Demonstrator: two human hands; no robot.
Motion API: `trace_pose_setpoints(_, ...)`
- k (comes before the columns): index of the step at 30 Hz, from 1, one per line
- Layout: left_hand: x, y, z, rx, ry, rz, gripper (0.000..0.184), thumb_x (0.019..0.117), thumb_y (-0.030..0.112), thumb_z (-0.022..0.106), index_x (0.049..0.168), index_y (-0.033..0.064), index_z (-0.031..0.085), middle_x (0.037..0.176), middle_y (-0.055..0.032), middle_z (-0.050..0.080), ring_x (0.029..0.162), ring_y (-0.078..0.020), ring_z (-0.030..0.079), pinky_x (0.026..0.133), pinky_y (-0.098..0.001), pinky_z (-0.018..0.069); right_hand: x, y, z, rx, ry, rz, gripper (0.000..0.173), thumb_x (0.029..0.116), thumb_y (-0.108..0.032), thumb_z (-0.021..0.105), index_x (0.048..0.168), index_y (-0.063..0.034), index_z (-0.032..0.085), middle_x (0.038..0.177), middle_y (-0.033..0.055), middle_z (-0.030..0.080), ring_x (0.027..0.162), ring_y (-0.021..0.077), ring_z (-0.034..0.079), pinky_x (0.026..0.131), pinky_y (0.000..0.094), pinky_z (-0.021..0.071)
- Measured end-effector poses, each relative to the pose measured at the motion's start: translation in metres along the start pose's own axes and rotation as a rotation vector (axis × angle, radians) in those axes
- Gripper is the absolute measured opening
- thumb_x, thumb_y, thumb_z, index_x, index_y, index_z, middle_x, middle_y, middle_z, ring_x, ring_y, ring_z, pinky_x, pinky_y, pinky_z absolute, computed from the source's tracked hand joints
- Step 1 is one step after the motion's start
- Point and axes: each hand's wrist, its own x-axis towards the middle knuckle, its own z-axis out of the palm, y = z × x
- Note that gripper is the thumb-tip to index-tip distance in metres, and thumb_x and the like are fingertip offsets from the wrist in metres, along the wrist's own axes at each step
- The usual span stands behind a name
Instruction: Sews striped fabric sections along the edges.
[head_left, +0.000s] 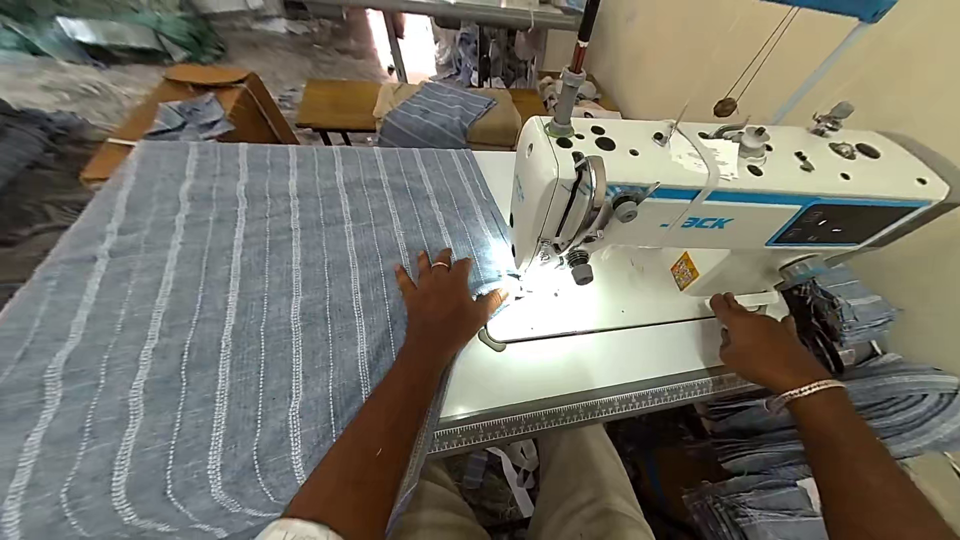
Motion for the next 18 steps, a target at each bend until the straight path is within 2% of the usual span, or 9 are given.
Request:
trace_pose_setpoints(3,-0.041,0.004,-0.021,0.034,-0.022,0.003,0.052,0.0921,0.054,0.069,0.113,0.0063,0.072,0.129,-0.024,0.063,0.135,-0.0494,0.048,0.105,-0.0726,0.0378,-0.002,0.001,0.004,0.101,0.134,0.013,0.055,0.1045,-0.02,0.058,0.153,0.002,0.044,0.156,0.0279,0.044,0.137,0.0522,0.048,0.105,0.0823,0.0292)
trace_pose_setpoints(5,-0.065,0.013,-0.042,0.15,-0.129,-0.087,0.041,0.0977,0.048,0.065,0.098,0.0076,0.073,0.098,-0.0187,0.07,0.102,-0.0426,0.065,0.081,-0.0641,0.0484,-0.013,-0.01,0.001,0.257,0.322,0.016,0.051,0.1052,-0.021,0.057,0.148,0.0051,0.048,0.149,0.0351,0.047,0.135,0.059,0.045,0.103,0.0826,0.033)
trace_pose_setpoints(6,-0.07,0.018,-0.05,0.154,-0.203,-0.12,0.037,0.1012,0.044,0.061,0.094,0.0089,0.07,0.085,-0.0146,0.07,0.086,-0.0372,0.069,0.071,-0.0592,0.051,-0.019,-0.024,-0.002,0.348,0.403,0.008,0.047,0.106,-0.024,0.056,0.143,0.0039,0.054,0.141,0.0348,0.054,0.128,0.0571,0.053,0.098,0.0783,0.041)
trace_pose_setpoints(8,-0.075,0.04,-0.061,-0.053,-0.282,-0.121,0.032,0.1051,0.034,0.058,0.093,0.006,0.068,0.076,-0.0137,0.066,0.073,-0.0335,0.067,0.064,-0.0555,0.0538,-0.025,-0.069,-0.006,0.619,0.368,-0.07,0.04,0.1071,-0.028,0.055,0.136,0.0002,0.059,0.128,0.0224,0.066,0.114,0.0377,0.067,0.092,0.0598,0.0554)
trace_pose_setpoints(10,-0.08,0.071,-0.059,-0.313,-0.316,0.045,0.028,0.1064,0.029,0.057,0.097,0.0062,0.07,0.077,-0.0104,0.066,0.07,-0.0269,0.066,0.065,-0.0499,0.0559,-0.024,-0.123,-0.007,1.102,0.012,-0.204,0.037,0.1066,-0.023,0.057,0.138,-0.0048,0.053,0.117,0.009,0.071,0.098,0.0178,0.073,0.084,0.0385,0.0624)
trace_pose_setpoints(12,-0.078,0.093,-0.049,-0.417,-0.36,0.253,0.025,0.1069,0.026,0.056,0.106,0.0074,0.073,0.086,-0.0093,0.07,0.076,-0.0239,0.069,0.071,-0.0473,0.0588,-0.009,-0.157,-0.009,1.486,-0.395,-0.274,0.039,0.1046,-0.015,0.057,0.142,-0.0068,0.048,0.102,0.0078,0.073,0.08,0.013,0.071,0.07,0.0294,0.0606)
trace_pose_setpoints(14,-0.066,0.089,-0.036,-0.352,-0.171,0.307,0.025,0.106,0.023,0.057,0.108,0.005,0.075,0.094,-0.0156,0.072,0.086,-0.032,0.071,0.075,-0.0536,0.0577,0.012,-0.164,-0.012,1.541,-0.465,-0.264,0.038,0.0998,-0.002,0.057,0.136,-0.0062,0.049,0.087,0.0056,0.069,0.061,0.0071,0.06,0.055,0.0219,0.0516)
trace_pose_setpoints(15,-0.057,0.079,-0.026,-0.271,-0.069,0.301,0.028,0.1056,0.024,0.057,0.116,0.0022,0.071,0.108,-0.0201,0.07,0.103,-0.0387,0.068,0.086,-0.0589,0.0555,0.023,-0.161,-0.013,1.47,-0.429,-0.246,0.036,0.0985,0.0,0.058,0.133,-0.0053,0.05,0.084,0.0046,0.065,0.057,0.0055,0.052,0.051,0.0205,0.0451)
trace_pose_setpoints(18,-0.051,0.046,0.017,0.022,-0.035,0.339,0.06,0.1065,0.05,0.046,0.149,0.0082,0.053,0.16,-0.0144,0.045,0.151,-0.0473,0.031,0.113,-0.0783,0.0253,0.053,-0.149,-0.014,1.083,-0.271,-0.257,0.012,0.0985,-0.011,0.067,0.107,-0.0026,0.066,0.079,0.0033,0.063,0.056,0.007,0.048,0.053,0.0244,0.0408)
